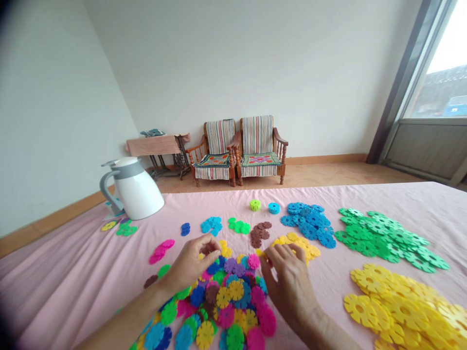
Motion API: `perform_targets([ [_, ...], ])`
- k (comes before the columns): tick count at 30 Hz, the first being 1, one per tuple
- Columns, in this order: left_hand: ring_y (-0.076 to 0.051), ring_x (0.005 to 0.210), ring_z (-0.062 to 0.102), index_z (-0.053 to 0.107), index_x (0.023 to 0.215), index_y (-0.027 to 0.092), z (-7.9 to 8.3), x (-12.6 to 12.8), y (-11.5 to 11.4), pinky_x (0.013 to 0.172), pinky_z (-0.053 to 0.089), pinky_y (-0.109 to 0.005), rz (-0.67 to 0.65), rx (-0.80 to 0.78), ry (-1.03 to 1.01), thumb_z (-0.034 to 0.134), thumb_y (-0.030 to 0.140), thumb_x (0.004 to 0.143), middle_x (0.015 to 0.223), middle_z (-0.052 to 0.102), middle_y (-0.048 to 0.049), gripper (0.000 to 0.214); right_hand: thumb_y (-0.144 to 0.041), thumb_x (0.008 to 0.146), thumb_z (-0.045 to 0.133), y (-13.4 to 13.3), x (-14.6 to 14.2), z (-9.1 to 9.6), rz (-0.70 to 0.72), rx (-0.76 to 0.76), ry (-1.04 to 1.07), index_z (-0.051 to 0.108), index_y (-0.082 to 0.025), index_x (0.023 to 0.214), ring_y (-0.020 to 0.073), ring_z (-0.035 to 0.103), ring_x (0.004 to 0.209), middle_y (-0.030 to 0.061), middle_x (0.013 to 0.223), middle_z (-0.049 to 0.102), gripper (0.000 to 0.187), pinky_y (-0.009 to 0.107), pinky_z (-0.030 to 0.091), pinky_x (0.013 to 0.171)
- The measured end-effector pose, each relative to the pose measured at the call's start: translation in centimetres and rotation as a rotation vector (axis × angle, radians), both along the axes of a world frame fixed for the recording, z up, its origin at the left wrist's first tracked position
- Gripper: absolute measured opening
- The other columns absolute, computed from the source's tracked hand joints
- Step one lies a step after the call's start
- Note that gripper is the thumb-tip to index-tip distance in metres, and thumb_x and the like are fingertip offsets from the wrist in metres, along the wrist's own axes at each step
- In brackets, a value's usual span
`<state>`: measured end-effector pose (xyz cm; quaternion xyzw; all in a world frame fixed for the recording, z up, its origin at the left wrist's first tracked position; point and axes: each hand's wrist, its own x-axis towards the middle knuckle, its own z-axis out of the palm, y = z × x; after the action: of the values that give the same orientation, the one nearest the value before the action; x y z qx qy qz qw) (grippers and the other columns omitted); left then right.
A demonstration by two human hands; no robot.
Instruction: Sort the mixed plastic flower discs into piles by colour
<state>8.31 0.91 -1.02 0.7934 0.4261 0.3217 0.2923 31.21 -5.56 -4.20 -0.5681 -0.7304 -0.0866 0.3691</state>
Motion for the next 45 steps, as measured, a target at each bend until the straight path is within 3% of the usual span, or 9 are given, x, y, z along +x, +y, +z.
perform_targets([
  [3,-0.013,0.069,0.059,0.059,0.075,0.017,-1.1,-1.1,1.5,0.065,0.045,-0.023,0.081,0.085,0.060,0.053,0.015,0.079,0.076,0.063,-0.0011,0.008,-0.029,0.087,0.046,1.1,3.2,0.7,-0.210,0.038,-0.102,0.055,-0.021,0.070,0.0177,0.057,0.066,0.0003,0.067,0.062,0.021,0.037,0.031,0.081],
  [7,-0.015,0.078,0.059,0.063,0.078,0.019,-1.9,-1.4,1.8,0.072,0.045,-0.025,0.070,0.175,0.135,0.053,0.014,0.079,0.082,0.063,-0.0020,0.011,-0.035,0.086,0.046,1.9,5.6,1.5,-0.417,0.085,-0.153,0.060,-0.022,0.084,0.0233,0.060,0.073,0.0028,0.073,0.066,0.019,0.040,0.032,0.078],
  [10,-0.017,0.085,0.059,0.064,0.076,0.020,-2.0,-1.0,1.4,0.084,0.044,-0.029,0.038,0.217,0.181,0.054,0.015,0.079,0.081,0.064,-0.0022,0.012,-0.035,0.087,0.047,1.5,4.7,1.6,-0.303,0.084,-0.087,0.060,-0.020,0.092,0.0221,0.060,0.075,0.0035,0.077,0.065,0.020,0.039,0.034,0.077],
  [15,-0.018,0.088,0.059,0.066,0.077,0.020,-1.8,-0.7,1.0,0.095,0.039,-0.034,-0.043,0.232,0.249,0.056,0.014,0.079,0.082,0.066,-0.0026,0.012,-0.028,0.090,0.048,-0.6,-0.1,1.0,0.202,-0.161,0.031,0.062,-0.022,0.090,0.0182,0.056,0.079,0.0040,0.084,0.062,0.015,0.032,0.040,0.072],
  [19,-0.018,0.087,0.059,0.066,0.077,0.020,-1.5,-0.9,1.2,0.093,0.041,-0.033,-0.048,0.246,0.253,0.054,0.016,0.081,0.081,0.066,-0.0025,0.013,-0.031,0.084,0.057,-2.0,-2.7,0.8,0.346,-0.314,0.007,0.062,-0.024,0.099,0.0211,0.053,0.086,0.0048,0.091,0.061,0.017,0.035,0.042,0.074],
  [29,-0.018,0.087,0.060,0.066,0.080,0.021,0.6,-2.8,-0.7,0.081,0.046,-0.029,0.006,0.207,0.231,0.053,0.015,0.081,0.084,0.066,-0.0026,0.014,-0.028,0.085,0.058,-1.9,-3.4,-0.2,0.326,-0.285,0.059,0.062,-0.024,0.095,0.0213,0.053,0.086,0.0040,0.089,0.060,0.011,0.037,0.044,0.075],
  [35,-0.018,0.087,0.060,0.064,0.082,0.020,-0.8,-5.3,-1.7,0.079,0.047,-0.030,0.090,0.205,0.204,0.051,0.020,0.085,0.087,0.065,-0.0029,0.014,-0.023,0.086,0.055,-1.8,-3.5,-0.8,0.335,-0.278,0.139,0.062,-0.025,0.094,0.0204,0.056,0.083,0.0033,0.087,0.063,0.010,0.036,0.045,0.074],
  [40,-0.018,0.091,0.059,0.065,0.085,0.020,-1.8,-5.7,-1.9,0.082,0.047,-0.031,0.098,0.232,0.184,0.049,0.021,0.087,0.090,0.066,-0.0039,0.015,-0.026,0.087,0.052,-1.1,-2.5,-0.7,0.331,-0.309,0.351,0.064,-0.022,0.089,0.0169,0.060,0.073,0.0023,0.078,0.065,0.013,0.030,0.049,0.068],
  [45,-0.018,0.093,0.059,0.065,0.087,0.021,-2.0,-5.6,-1.7,0.084,0.048,-0.032,0.072,0.237,0.180,0.049,0.020,0.088,0.092,0.066,-0.0040,0.016,-0.033,0.084,0.049,1.0,1.5,0.2,0.058,-0.181,0.376,0.064,-0.021,0.083,0.0182,0.063,0.070,0.0035,0.077,0.068,0.020,0.031,0.049,0.065],
])
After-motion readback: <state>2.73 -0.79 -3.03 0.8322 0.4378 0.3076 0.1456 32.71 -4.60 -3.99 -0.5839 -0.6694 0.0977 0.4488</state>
